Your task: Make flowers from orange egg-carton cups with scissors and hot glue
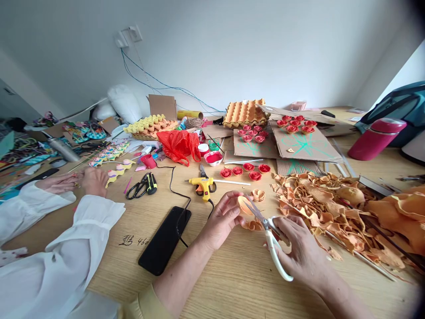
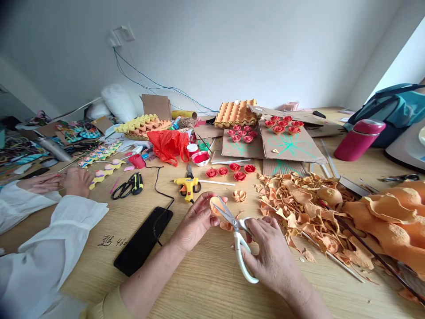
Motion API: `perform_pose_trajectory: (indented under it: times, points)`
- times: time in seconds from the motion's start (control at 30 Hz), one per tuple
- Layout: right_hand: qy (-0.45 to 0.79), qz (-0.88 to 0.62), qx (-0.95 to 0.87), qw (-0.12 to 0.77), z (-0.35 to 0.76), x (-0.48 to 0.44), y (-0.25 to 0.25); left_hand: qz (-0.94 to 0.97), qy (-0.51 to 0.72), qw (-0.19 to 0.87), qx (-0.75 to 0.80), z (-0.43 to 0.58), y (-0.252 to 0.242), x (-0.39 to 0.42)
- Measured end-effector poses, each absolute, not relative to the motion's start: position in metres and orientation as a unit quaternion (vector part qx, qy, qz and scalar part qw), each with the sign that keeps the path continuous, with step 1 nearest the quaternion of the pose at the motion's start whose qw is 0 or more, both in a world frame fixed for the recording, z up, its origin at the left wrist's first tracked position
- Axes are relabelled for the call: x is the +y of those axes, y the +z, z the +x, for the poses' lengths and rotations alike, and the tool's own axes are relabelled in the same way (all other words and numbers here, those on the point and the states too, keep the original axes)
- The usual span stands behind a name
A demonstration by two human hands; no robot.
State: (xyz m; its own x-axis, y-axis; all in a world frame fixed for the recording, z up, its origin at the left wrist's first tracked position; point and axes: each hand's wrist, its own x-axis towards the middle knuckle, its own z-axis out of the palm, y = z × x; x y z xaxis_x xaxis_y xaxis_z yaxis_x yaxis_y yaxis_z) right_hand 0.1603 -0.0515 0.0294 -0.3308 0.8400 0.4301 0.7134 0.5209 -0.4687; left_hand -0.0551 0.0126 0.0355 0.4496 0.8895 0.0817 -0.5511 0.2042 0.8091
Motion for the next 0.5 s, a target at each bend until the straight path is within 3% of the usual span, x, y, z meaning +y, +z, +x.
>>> perform_pose_trajectory:
  times: [0.17, 0.5]
  points:
    - [0.101, -0.480, -0.820, 0.296, 0.1595, -0.0507, 0.0300, 0.482, 0.501, 0.670, 0.260, -0.0547, 0.0343, 0.0123]
    - [0.105, -0.477, -0.821, 0.296, 0.1596, -0.0498, 0.0300, 0.532, 0.503, 0.612, 0.298, -0.0497, 0.0400, 0.0083]
